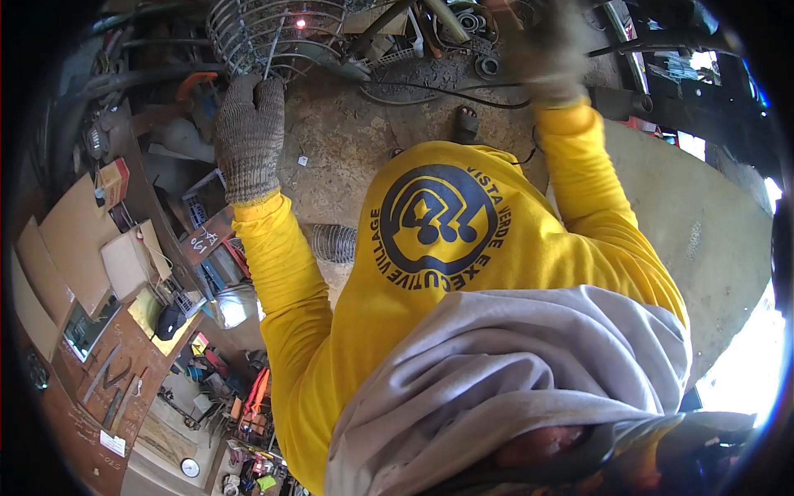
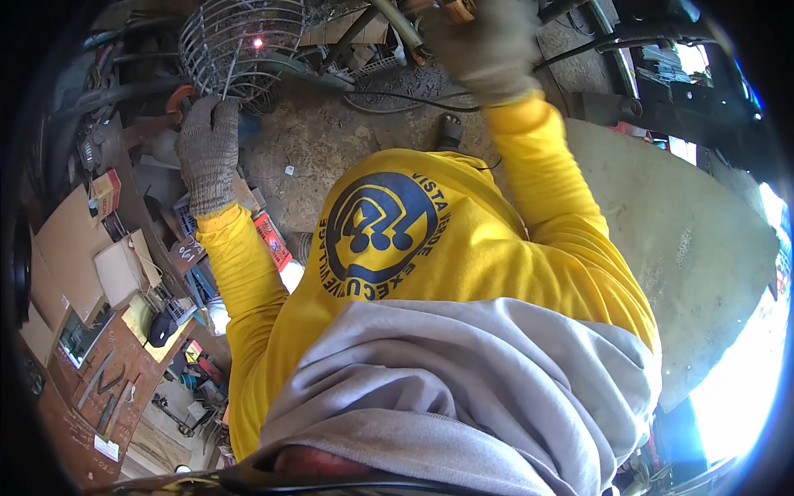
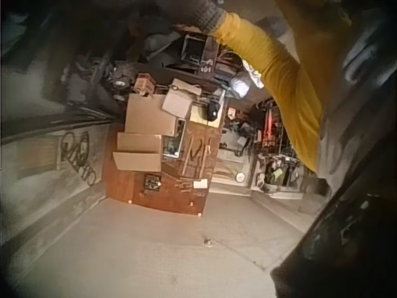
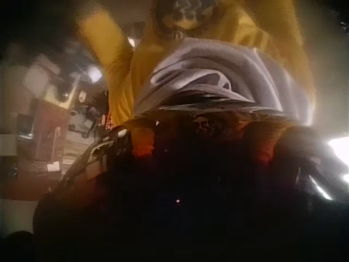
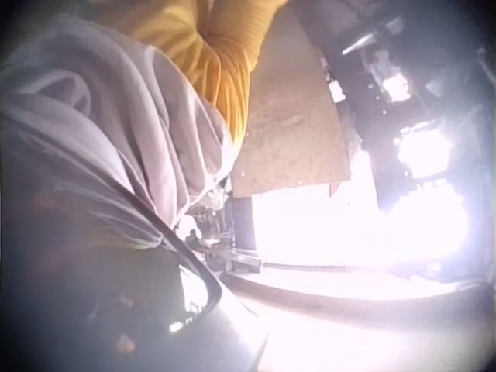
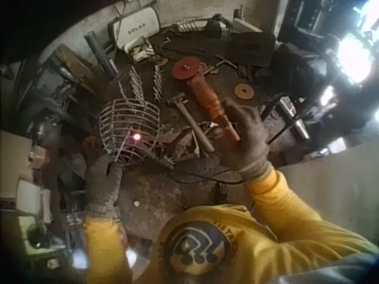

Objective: The person welds the metal wires of a cage using a welding rod and a hand-held tool while wearing gloves.

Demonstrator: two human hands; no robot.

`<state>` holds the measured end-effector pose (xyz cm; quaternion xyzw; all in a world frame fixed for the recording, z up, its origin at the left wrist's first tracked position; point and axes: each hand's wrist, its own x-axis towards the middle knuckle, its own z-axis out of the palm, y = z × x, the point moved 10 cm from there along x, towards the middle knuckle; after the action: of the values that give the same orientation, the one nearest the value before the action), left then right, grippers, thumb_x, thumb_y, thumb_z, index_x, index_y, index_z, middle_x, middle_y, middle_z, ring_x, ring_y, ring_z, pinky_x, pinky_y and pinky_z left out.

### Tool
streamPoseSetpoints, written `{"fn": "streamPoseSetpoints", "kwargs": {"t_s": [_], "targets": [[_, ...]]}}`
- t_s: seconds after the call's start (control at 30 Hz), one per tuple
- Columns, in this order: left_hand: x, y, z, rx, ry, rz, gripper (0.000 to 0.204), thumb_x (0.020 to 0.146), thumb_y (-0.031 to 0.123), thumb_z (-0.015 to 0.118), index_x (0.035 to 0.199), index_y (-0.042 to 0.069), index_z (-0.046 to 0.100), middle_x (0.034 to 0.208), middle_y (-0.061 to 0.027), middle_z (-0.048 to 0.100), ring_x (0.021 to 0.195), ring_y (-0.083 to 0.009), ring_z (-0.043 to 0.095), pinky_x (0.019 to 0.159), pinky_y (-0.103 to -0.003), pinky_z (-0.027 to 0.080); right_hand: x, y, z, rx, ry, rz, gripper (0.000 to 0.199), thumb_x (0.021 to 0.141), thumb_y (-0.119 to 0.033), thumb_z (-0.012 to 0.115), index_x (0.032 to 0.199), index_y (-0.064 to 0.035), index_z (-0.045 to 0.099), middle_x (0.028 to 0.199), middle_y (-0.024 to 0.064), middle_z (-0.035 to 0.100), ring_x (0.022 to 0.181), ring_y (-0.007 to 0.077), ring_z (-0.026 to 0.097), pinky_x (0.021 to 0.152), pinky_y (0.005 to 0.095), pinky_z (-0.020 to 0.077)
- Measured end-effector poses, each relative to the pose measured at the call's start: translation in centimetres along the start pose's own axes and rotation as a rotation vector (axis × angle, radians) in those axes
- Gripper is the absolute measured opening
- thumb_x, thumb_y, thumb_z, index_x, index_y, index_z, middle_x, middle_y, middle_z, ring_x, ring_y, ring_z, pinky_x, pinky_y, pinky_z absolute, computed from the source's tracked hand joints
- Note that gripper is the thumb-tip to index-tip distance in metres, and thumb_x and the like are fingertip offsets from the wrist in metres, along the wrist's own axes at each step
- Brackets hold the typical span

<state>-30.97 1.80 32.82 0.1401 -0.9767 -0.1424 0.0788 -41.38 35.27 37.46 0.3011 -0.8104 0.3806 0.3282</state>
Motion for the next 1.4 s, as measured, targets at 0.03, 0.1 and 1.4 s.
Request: {"fn": "streamPoseSetpoints", "kwargs": {"t_s": [0.03,0.1,1.4], "targets": [[-0.6,-0.7,0.1,0.026,-0.011,-0.025,0.037,0.092,0.037,0.069,0.110,0.005,0.071,0.100,-0.0146,0.073,0.094,-0.0322,0.070,0.085,-0.041,0.053,-1.1,0.2,4.8,0.148,-0.320,0.399,0.058,0.083,-0.022,0.076,0.133,-0.0013,0.056,0.127,0.0227,0.061,0.116,0.0361,0.063,0.095,0.0438,0.0519],[-0.6,-0.6,0.1,0.025,-0.015,-0.037,0.037,0.092,0.037,0.068,0.110,0.005,0.071,0.102,-0.0150,0.073,0.095,-0.0327,0.070,0.086,-0.041,0.052,-1.3,-1.4,8.5,0.000,-0.437,0.240,0.059,0.088,-0.023,0.072,0.140,-0.0055,0.051,0.135,0.0215,0.057,0.117,0.0367,0.063,0.091,0.0429,0.0544],[19.9,-11.6,1.6,0.385,0.339,0.424,0.042,0.092,0.032,0.062,0.113,-0.004,0.068,0.118,-0.0255,0.066,0.108,-0.0375,0.062,0.095,-0.044,0.046,-21.0,-5.1,22.8,0.617,-0.194,1.001,0.048,0.097,-0.042,0.059,0.122,-0.0006,0.059,0.083,0.0191,0.069,0.074,0.0354,0.070,0.070,0.0435,0.0537]]}}
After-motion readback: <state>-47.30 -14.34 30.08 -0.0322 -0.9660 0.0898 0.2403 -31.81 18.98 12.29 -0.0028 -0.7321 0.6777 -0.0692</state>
